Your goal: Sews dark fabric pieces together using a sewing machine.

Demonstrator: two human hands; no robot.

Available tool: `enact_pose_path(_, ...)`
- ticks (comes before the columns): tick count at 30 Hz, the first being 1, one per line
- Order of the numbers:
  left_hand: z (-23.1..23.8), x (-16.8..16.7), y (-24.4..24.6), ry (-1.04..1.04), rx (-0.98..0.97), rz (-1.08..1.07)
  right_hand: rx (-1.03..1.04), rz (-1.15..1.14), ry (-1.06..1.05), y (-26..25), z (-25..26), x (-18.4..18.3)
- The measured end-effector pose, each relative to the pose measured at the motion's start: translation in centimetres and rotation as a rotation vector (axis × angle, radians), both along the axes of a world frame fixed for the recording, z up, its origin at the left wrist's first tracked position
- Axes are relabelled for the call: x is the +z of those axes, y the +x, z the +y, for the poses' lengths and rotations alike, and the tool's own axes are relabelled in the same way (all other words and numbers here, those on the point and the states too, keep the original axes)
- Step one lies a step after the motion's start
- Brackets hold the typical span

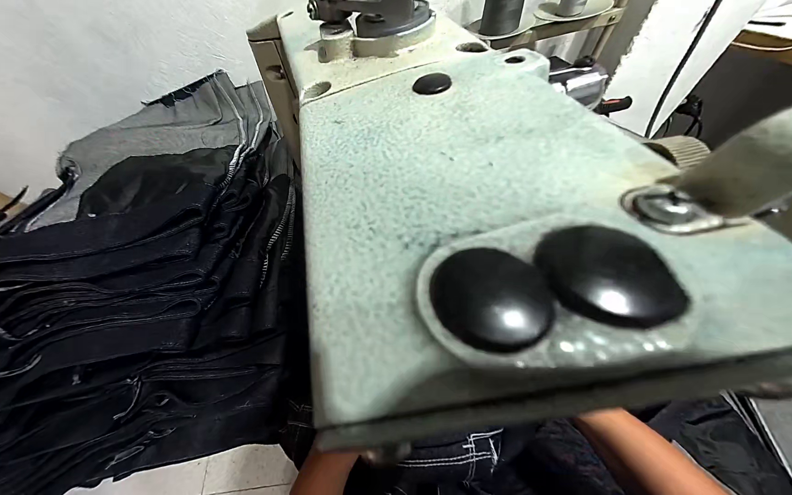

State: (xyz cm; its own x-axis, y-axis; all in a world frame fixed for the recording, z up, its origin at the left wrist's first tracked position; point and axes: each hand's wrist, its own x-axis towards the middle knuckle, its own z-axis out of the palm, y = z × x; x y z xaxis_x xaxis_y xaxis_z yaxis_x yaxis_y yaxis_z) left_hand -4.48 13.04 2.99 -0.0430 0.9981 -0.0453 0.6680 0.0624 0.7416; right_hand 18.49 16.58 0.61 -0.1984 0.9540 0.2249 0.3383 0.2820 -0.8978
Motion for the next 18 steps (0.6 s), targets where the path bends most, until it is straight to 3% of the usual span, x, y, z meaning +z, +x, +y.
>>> enact_pose_path(3, -1.0, 1.1, -0.4, 0.023, -0.073, 0.065, 0.029, -0.006, 0.011, 0.2, 0.1, -0.4)
enact_pose_path(7, -2.1, 0.7, -2.3, 0.325, -0.256, 0.233, 0.098, -0.060, 0.077, 0.8, 0.4, -0.6)
enact_pose_path(13, -2.2, 0.8, -3.5, 0.193, -0.282, 0.119, 0.057, -0.112, -0.057, 1.3, 0.5, -0.9)
enact_pose_path(18, -1.9, 2.1, -2.5, 0.135, -0.263, 0.225, 0.074, -0.017, 0.084, 2.6, -0.8, -1.7)
